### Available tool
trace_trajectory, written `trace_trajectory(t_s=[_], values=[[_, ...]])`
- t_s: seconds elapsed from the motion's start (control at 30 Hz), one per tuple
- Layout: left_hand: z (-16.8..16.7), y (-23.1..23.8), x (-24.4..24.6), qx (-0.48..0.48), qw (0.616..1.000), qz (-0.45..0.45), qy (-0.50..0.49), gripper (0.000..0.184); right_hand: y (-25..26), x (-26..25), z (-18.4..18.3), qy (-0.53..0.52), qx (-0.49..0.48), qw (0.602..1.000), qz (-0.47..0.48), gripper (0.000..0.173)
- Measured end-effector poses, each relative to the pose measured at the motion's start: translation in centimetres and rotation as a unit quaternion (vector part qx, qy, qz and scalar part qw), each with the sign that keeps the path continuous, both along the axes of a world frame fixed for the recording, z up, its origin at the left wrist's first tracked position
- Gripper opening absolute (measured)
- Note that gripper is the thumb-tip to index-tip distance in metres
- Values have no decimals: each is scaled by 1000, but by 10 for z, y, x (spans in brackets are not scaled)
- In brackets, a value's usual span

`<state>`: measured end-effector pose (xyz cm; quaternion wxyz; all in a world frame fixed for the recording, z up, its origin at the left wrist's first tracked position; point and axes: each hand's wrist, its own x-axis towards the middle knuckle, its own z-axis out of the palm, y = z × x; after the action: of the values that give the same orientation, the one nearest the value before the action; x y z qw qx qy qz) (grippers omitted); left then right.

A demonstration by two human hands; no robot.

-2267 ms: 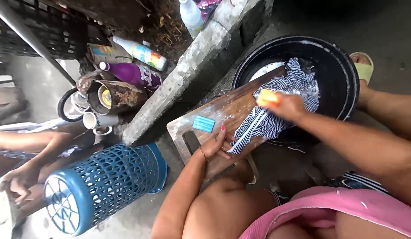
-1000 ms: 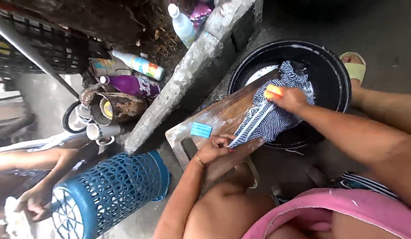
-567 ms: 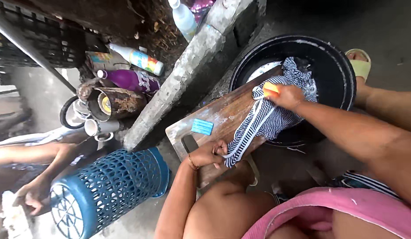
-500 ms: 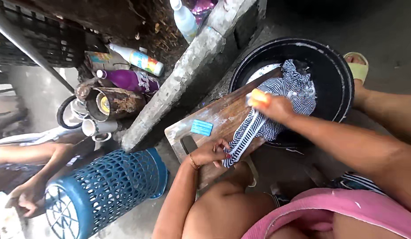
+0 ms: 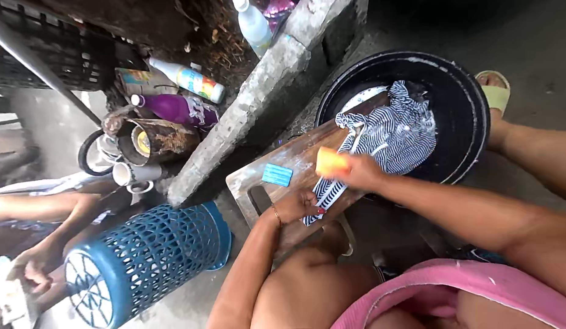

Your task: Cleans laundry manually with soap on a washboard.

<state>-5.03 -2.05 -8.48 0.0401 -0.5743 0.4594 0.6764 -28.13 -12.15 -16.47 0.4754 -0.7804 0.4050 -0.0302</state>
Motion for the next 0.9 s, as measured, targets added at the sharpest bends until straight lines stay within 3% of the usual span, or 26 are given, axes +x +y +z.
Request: trace_trajectory(t_s=[0.07, 0.1, 0.23, 0.33, 0.4, 0.43, 0.53, 0.6, 0.67, 0.77, 0.83, 0.9], values=[[1, 4, 4, -10, 1000, -21, 8, 21, 23, -6, -15, -82, -58, 990, 102, 50], [2, 6, 6, -23, 999, -18, 16, 20, 9, -14, -24, -57, -49, 992, 101, 51], [1, 17, 15, -139, 980, 72, 120, 16, -90, -46, -66, 169, -43, 984, -19, 61], [-3, 20, 19, -173, 948, 174, 201, 15, -102, -29, -27, 198, -16, 973, -114, 65], [-8, 23, 19, -152, 940, 234, 198, 18, -59, -7, 10, 80, 4, 992, -101, 61], [-9, 24, 20, -130, 940, 251, 193, 19, -30, 0, 20, 10, 21, 999, -44, 58], [-2, 28, 26, -74, 962, 223, 138, 18, 13, -5, -2, -71, 21, 985, 155, 55], [1, 25, 26, -47, 976, 186, 105, 16, -15, -25, -33, -30, -14, 992, 123, 56], [4, 28, 24, -28, 974, 202, 103, 16, -60, -46, -61, 80, -46, 995, 42, 59], [4, 26, 23, -2, 971, 218, 104, 13, -106, -49, -44, 234, -38, 970, -54, 61], [2, 22, 19, 46, 970, 209, 113, 32, -79, -23, -4, 203, -29, 977, -55, 60], [3, 16, 14, 74, 974, 194, 87, 38, -23, 0, 14, 56, -23, 998, 35, 55]])
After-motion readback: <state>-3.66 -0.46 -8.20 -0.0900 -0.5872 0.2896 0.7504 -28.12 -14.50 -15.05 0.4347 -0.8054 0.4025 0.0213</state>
